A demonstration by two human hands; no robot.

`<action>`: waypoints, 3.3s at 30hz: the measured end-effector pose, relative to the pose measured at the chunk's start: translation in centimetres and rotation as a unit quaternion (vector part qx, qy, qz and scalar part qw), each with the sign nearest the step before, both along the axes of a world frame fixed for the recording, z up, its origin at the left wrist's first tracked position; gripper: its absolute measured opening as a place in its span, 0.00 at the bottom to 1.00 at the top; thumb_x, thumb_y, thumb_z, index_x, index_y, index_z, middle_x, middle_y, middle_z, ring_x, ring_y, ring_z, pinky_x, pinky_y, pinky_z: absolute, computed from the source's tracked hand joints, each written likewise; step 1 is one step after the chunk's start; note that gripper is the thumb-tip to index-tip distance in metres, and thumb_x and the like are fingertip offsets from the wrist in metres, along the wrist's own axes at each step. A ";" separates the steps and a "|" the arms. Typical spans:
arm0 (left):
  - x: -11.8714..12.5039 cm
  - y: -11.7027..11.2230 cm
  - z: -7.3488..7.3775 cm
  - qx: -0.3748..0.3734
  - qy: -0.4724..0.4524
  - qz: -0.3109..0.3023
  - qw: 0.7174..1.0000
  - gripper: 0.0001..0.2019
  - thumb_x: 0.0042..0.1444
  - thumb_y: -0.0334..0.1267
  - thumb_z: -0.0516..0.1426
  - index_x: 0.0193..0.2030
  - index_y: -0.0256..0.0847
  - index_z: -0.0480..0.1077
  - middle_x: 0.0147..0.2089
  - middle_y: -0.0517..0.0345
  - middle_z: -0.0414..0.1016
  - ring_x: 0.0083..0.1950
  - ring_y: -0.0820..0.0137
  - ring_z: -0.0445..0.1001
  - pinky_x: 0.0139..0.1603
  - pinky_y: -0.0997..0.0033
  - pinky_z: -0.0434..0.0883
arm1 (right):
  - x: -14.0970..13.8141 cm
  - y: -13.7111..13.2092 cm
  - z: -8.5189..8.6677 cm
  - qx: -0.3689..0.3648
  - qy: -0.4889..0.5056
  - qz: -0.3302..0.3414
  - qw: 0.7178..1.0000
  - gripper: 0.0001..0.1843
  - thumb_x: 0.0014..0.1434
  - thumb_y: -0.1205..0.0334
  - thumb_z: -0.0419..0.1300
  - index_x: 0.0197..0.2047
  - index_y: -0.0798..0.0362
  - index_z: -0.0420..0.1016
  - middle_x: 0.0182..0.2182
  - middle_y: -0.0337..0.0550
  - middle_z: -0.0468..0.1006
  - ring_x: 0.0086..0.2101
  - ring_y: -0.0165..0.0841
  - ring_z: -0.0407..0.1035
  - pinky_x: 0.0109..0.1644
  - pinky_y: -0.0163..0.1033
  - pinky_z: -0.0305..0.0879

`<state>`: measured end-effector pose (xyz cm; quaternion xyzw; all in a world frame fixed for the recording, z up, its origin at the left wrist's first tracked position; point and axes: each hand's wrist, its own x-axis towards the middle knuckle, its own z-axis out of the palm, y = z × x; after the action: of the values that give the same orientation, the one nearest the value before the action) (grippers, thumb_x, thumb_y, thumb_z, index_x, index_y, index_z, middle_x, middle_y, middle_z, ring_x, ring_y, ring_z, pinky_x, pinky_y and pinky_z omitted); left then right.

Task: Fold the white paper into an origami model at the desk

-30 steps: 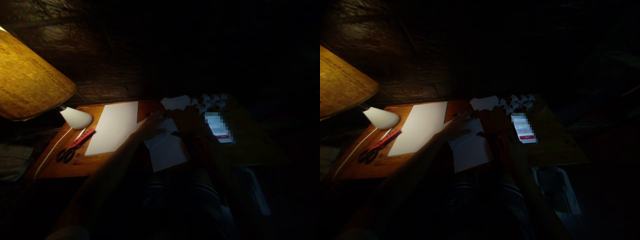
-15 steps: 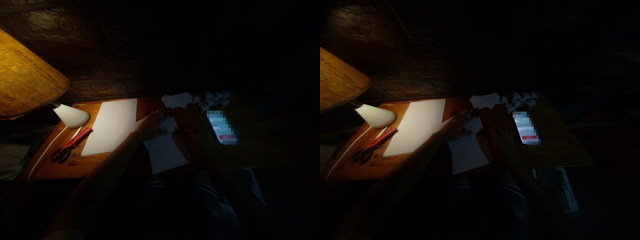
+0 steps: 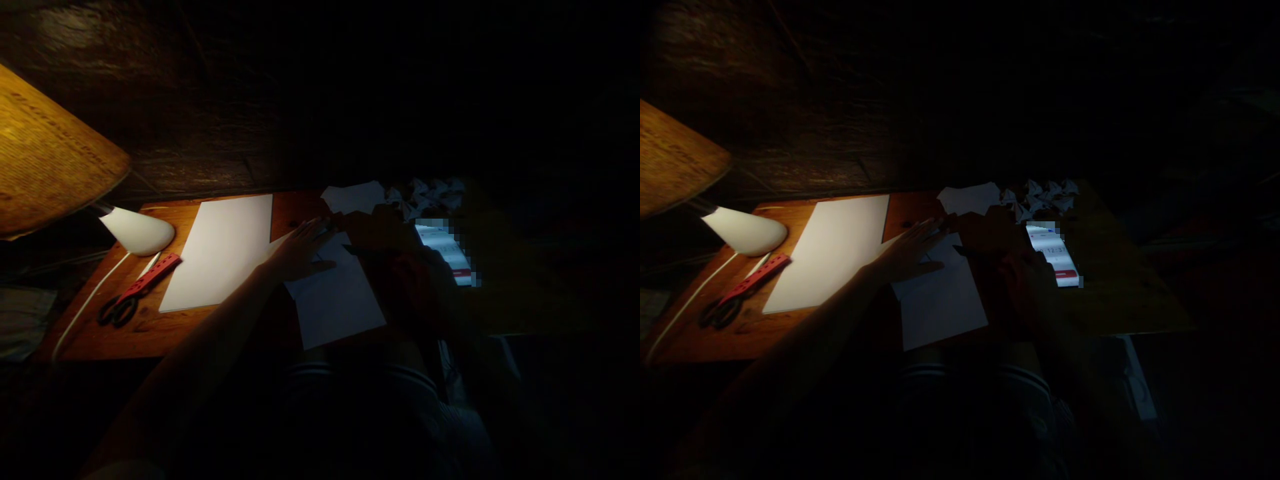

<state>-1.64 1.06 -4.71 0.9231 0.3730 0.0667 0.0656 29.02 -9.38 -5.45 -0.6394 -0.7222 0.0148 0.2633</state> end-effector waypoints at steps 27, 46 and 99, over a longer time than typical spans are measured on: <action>0.3 -0.2 0.1 0.000 0.001 0.008 1.000 0.47 0.71 0.65 0.52 0.83 0.33 0.47 0.86 0.35 0.43 0.87 0.48 0.42 0.85 0.43 0.48 | -3.7 4.9 2.1 -0.048 -0.030 0.073 0.996 0.10 0.72 0.65 0.59 0.44 0.50 0.83 0.46 0.52 0.80 0.47 0.46 0.74 0.52 0.49 0.66; 0.0 0.2 -0.3 0.007 -0.010 -0.005 1.000 0.49 0.70 0.69 0.51 0.84 0.36 0.45 0.86 0.35 0.41 0.87 0.46 0.40 0.84 0.40 0.47 | -4.3 6.1 3.1 -0.058 -0.068 0.102 0.991 0.11 0.72 0.65 0.57 0.46 0.51 0.83 0.49 0.52 0.80 0.49 0.46 0.72 0.52 0.48 0.65; 0.2 -0.1 -0.2 0.004 -0.017 0.008 1.000 0.52 0.69 0.68 0.52 0.84 0.32 0.41 0.86 0.30 0.40 0.87 0.46 0.40 0.84 0.42 0.48 | -5.8 8.4 4.7 -0.053 -0.066 0.090 0.992 0.09 0.74 0.62 0.58 0.48 0.52 0.81 0.48 0.57 0.80 0.49 0.48 0.71 0.51 0.50 0.65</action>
<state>-1.46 0.98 -4.92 0.9189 0.3793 0.0847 0.0682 23.18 -1.02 -0.80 -0.5845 -0.7909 0.0344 0.1781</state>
